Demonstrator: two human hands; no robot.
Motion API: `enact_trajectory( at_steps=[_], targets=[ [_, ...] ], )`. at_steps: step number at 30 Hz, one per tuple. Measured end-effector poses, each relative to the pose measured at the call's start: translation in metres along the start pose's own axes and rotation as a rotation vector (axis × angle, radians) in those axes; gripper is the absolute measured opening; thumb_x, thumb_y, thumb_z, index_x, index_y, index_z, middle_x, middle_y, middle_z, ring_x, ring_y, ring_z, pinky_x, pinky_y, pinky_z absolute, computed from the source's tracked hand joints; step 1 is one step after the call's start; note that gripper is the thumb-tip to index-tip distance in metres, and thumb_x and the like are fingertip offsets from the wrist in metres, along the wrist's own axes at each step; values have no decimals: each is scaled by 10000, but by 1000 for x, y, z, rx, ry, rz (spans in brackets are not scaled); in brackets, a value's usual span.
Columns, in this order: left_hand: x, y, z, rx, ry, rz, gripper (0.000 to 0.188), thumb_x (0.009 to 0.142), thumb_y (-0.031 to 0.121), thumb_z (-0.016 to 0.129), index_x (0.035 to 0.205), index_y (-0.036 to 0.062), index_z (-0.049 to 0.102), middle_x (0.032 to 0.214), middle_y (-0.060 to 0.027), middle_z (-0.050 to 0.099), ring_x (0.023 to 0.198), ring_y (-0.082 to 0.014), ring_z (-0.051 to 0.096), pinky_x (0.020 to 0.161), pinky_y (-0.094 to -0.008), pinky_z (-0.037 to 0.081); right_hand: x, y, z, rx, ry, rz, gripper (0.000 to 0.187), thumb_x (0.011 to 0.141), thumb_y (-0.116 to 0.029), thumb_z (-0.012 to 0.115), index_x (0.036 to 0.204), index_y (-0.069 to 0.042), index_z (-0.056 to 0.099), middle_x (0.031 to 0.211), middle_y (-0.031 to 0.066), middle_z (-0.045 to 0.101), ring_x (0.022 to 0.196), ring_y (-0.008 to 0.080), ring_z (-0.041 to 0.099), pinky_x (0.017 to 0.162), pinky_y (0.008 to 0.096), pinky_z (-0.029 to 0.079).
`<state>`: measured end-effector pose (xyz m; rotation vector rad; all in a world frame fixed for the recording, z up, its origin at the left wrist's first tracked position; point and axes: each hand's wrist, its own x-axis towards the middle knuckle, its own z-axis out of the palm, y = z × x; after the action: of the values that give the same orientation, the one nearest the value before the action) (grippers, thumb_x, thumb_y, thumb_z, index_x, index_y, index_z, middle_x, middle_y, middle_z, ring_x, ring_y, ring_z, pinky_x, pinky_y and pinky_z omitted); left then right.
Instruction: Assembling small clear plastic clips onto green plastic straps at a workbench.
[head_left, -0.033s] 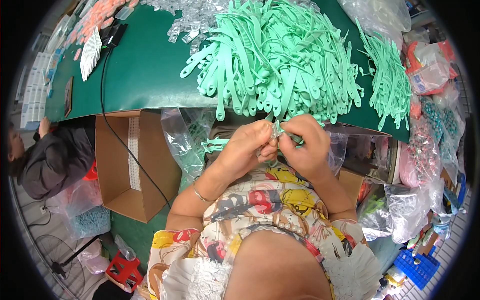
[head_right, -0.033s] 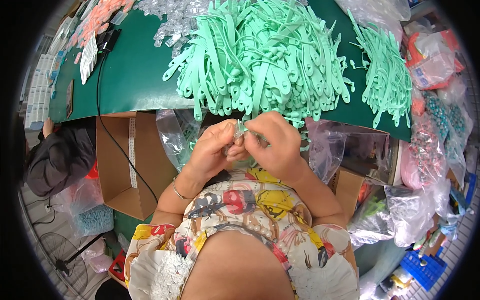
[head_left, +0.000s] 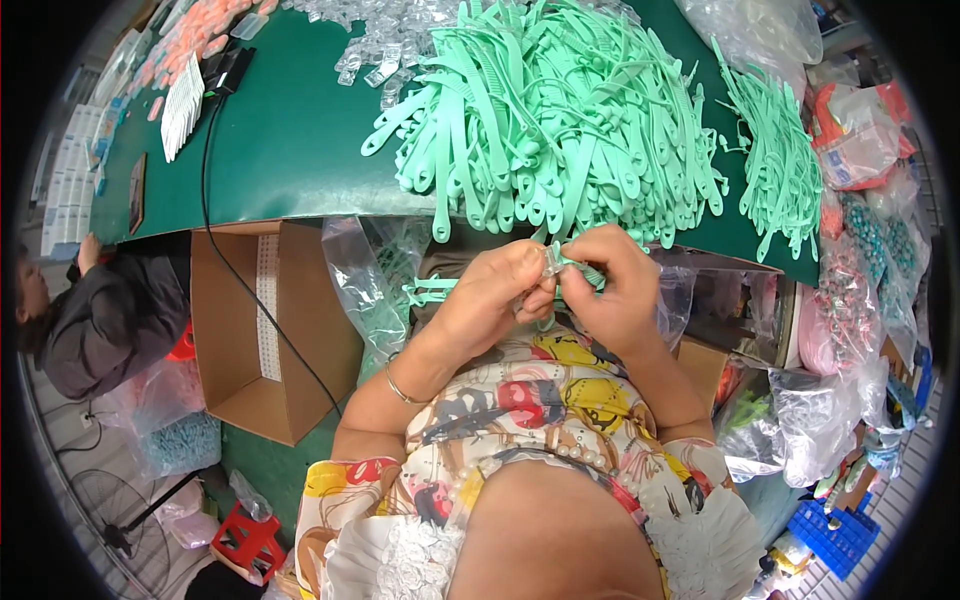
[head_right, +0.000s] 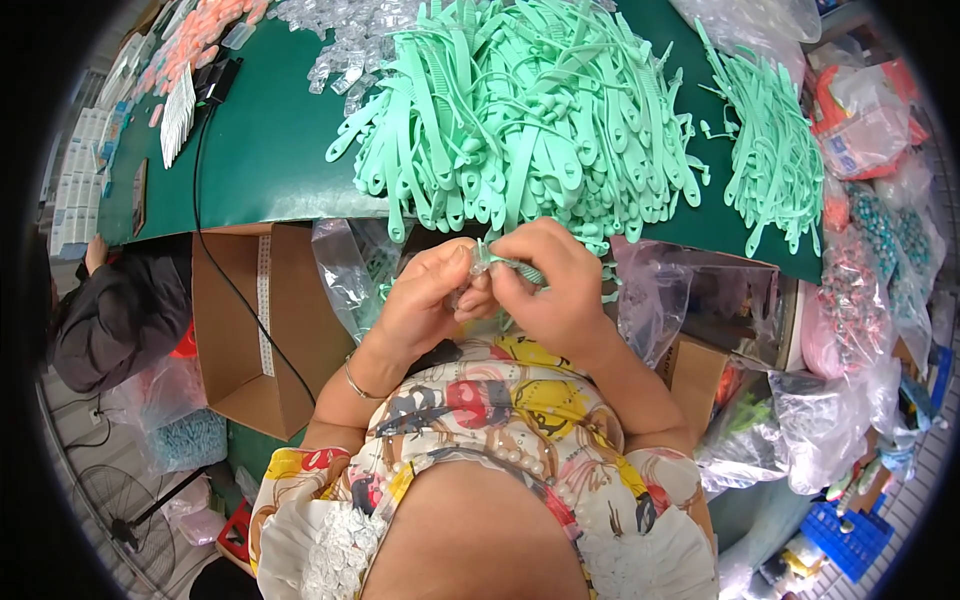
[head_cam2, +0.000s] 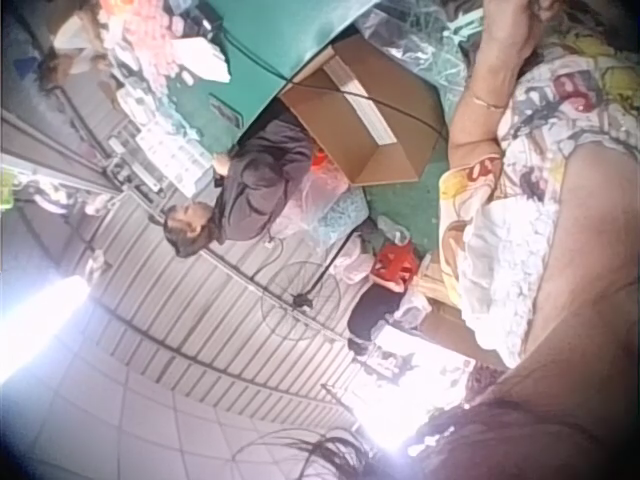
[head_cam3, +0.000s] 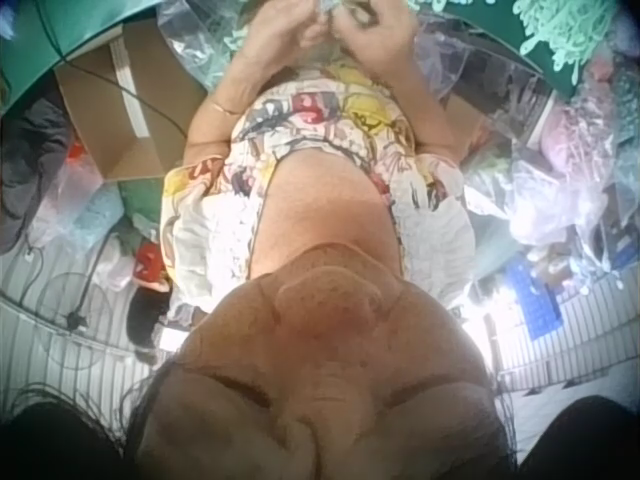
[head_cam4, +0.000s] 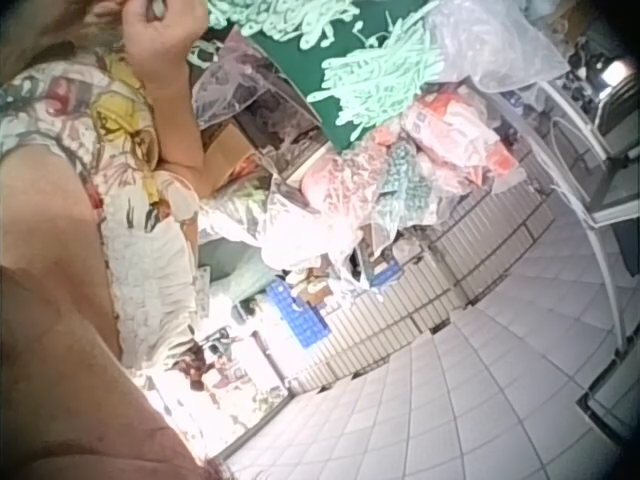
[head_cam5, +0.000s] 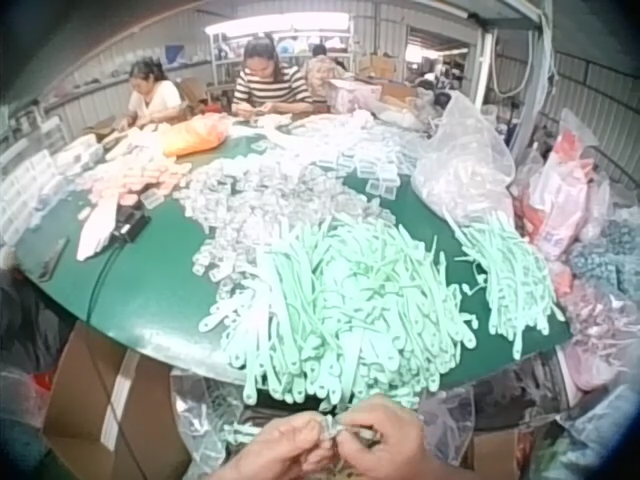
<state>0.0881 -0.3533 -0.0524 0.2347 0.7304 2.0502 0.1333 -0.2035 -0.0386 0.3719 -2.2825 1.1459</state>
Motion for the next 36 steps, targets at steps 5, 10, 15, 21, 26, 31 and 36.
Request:
enact_trajectory(
  at_steps=[5, 10, 15, 21, 26, 31, 36],
  targets=[
    [-3, 12, 1, 460, 180, 40, 215, 890, 234, 479, 848, 26, 508, 680, 14, 460, 613, -51, 402, 554, -200, 335, 3, 0, -9, 619, -165, 512, 47, 794, -4, 524, 839, -8, 513, 1022, 88, 434, 775, 119, 484, 646, 218, 399],
    [-6, 22, -6, 604, 52, 36, 173, 874, 168, 500, 885, -3, 517, 753, 19, 513, 695, -40, 426, 588, -197, 358, -4, 7, -6, 379, -157, 237, 43, 829, -65, 528, 819, -24, 520, 1044, 75, 421, 814, 109, 447, 710, 250, 384],
    [-6, 22, 7, 553, 70, 127, 151, 873, 154, 490, 920, 13, 514, 762, 13, 492, 666, -45, 419, 572, -193, 352, -9, 7, -1, 1178, -113, 488, 153, 867, -160, 505, 849, -12, 541, 1038, 71, 426, 805, 111, 462, 743, 244, 381],
    [-6, 24, 8, 445, 117, 103, 149, 863, 165, 495, 928, 31, 497, 758, 2, 490, 616, -66, 422, 549, -203, 358, -4, 4, -1, 654, -148, 487, 149, 776, -59, 614, 897, 0, 551, 910, 64, 511, 775, 128, 514, 699, 245, 422],
    [-8, 23, -4, 268, 68, -4, 151, 855, 181, 504, 839, 33, 481, 735, -31, 505, 608, -81, 445, 548, -216, 373, -4, 5, -2, 595, -207, 441, 197, 739, -53, 647, 906, 6, 561, 836, 74, 537, 751, 145, 534, 659, 246, 441],
    [-8, 25, 0, 283, 69, 13, 143, 847, 140, 539, 756, 53, 471, 717, -14, 515, 613, -72, 455, 546, -207, 376, -3, 6, 2, 558, -180, 332, 206, 722, -59, 666, 902, -5, 581, 833, 72, 544, 740, 152, 535, 640, 252, 438],
    [-4, 22, -6, 231, 75, -9, 135, 812, 96, 593, 774, 51, 472, 753, -21, 534, 634, -75, 474, 564, -206, 395, 3, 7, 2, 346, -210, 181, 229, 680, -62, 690, 884, -15, 597, 813, 75, 532, 719, 186, 533, 636, 273, 432]
  ],
)
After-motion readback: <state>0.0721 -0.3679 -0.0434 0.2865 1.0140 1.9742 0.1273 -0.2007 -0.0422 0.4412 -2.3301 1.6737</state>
